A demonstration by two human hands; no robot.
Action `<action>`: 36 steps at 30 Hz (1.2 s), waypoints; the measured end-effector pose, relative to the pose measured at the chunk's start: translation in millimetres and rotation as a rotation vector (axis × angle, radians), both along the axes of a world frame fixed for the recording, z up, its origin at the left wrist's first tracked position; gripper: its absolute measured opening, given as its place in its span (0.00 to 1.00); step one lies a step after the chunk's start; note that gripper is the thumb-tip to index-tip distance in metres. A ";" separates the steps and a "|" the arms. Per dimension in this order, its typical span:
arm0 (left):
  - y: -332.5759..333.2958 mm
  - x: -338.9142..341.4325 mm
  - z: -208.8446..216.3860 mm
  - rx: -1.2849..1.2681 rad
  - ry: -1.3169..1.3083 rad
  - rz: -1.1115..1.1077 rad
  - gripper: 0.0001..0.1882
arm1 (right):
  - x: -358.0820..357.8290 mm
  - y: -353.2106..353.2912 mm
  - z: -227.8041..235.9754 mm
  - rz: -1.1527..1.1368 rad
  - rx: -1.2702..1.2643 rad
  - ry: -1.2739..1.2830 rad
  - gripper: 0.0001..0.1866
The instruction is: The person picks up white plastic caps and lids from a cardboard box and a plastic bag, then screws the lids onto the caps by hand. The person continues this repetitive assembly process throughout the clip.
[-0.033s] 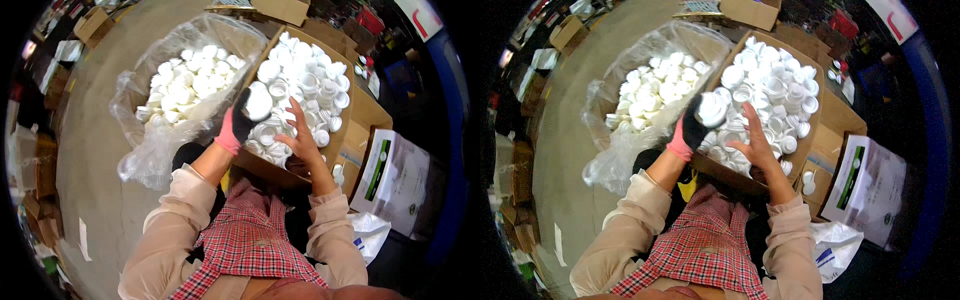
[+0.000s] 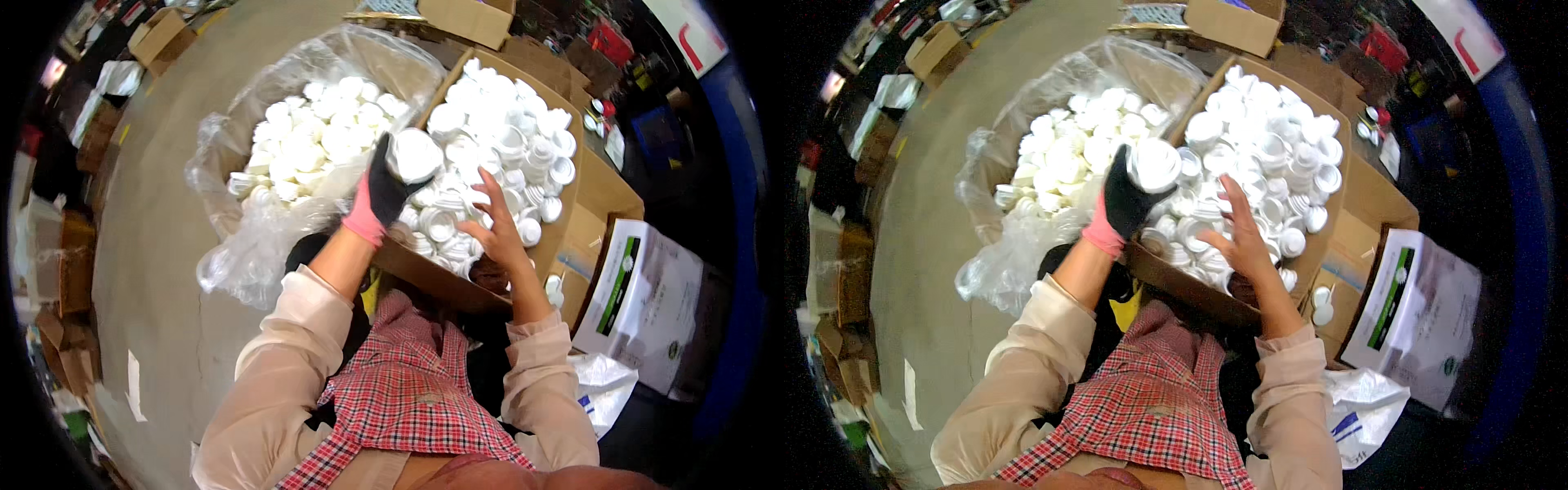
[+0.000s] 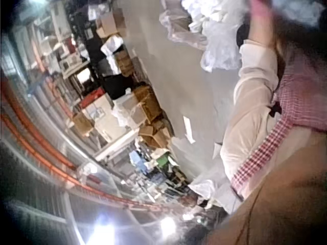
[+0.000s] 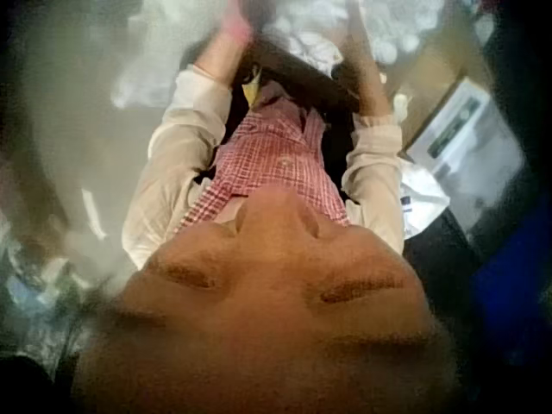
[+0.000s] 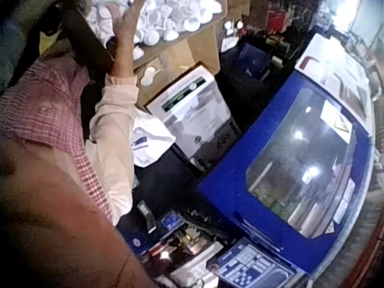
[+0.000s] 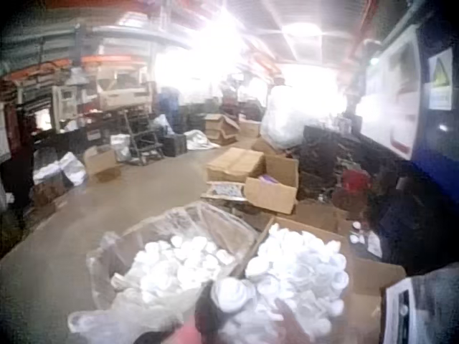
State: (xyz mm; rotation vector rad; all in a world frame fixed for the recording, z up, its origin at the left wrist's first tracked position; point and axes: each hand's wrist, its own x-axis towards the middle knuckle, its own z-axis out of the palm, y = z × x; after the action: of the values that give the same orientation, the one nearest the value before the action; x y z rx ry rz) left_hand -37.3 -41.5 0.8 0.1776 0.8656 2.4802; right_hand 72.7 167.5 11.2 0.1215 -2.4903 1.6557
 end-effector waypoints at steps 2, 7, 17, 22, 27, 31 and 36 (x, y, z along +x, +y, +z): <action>-40.7 -35.5 9.2 -0.018 -0.296 0.165 0.35 | -0.5 9.5 -17.6 0.137 0.098 -0.114 0.42; -180.5 -52.1 -31.1 -1.494 0.730 0.407 0.35 | 17.5 -23.3 -66.2 0.481 0.457 -0.234 0.41; -332.0 250.1 -133.8 -1.963 0.310 -0.393 0.40 | 27.5 -63.7 -120.0 0.456 0.589 -0.252 0.30; -336.9 117.5 -0.5 -1.565 0.050 -0.280 0.21 | 34.6 -62.1 -126.3 0.361 0.620 -0.266 0.24; -289.9 -102.4 19.1 -1.672 0.744 0.172 0.28 | 25.3 -69.6 -110.5 0.370 0.587 -0.219 0.22; -234.8 -265.2 -73.1 -1.910 0.908 0.021 0.37 | 20.9 -67.2 -116.7 0.363 0.561 -0.271 0.24; -170.4 -358.9 -182.1 -2.081 0.841 -0.349 0.35 | 16.9 -63.4 -115.4 0.371 0.572 -0.299 0.26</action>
State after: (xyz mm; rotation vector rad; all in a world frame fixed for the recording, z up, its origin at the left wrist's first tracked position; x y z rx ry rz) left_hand -396.3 -211.9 -181.3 0.4772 2.7312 0.1776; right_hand 89.6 104.1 -104.1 0.4509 -3.2728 1.0603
